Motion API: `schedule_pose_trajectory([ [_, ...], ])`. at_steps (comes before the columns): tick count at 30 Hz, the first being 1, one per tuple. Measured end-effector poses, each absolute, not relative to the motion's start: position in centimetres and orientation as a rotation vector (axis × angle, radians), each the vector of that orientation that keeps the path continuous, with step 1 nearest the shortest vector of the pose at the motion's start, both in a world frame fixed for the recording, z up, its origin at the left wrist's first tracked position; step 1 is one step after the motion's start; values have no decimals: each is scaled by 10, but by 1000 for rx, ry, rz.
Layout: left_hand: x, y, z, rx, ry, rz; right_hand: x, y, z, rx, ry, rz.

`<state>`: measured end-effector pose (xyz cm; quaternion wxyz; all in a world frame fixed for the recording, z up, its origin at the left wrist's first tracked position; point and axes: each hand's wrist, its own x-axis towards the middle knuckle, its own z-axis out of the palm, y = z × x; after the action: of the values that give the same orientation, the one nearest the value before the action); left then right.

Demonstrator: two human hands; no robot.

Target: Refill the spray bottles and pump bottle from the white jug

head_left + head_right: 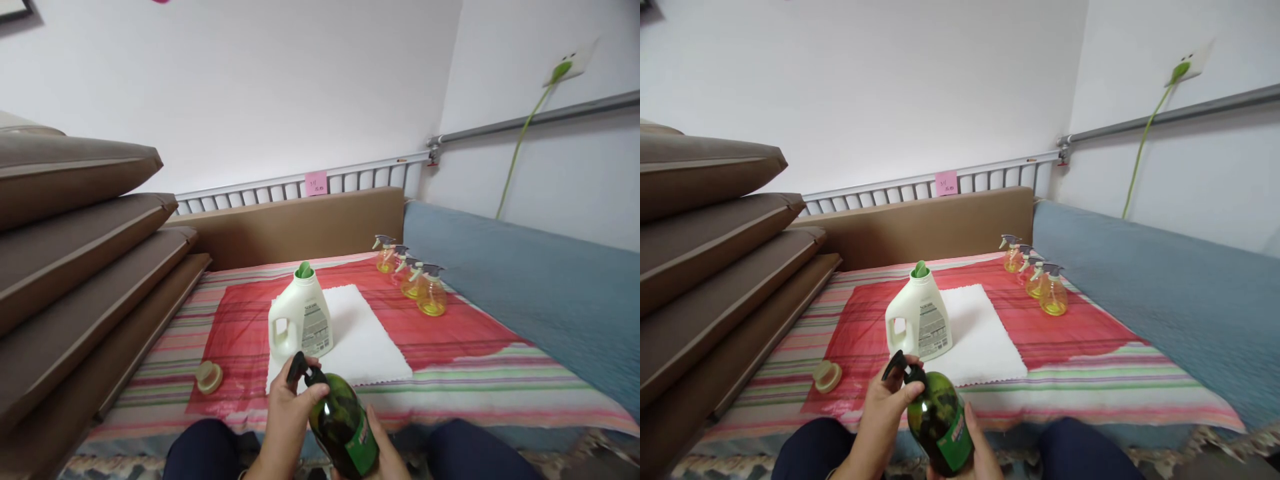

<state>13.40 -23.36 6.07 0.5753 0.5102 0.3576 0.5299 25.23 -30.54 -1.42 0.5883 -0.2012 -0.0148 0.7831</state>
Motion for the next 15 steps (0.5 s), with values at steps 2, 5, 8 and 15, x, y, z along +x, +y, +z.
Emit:
schedule_pose_trajectory([
  [2,134,-236,62,1236,844,1234,252,-305,-14,-476,-18,1815],
  [5,132,-241,66,1248,712,1070,253,-306,-14,-482,5,1823],
  [8,132,-240,66,1213,676,1005,253,-306,-14,-503,4,1821],
  [15,132,-239,63,1278,779,1081,254,-306,-12,-560,-2,1812],
])
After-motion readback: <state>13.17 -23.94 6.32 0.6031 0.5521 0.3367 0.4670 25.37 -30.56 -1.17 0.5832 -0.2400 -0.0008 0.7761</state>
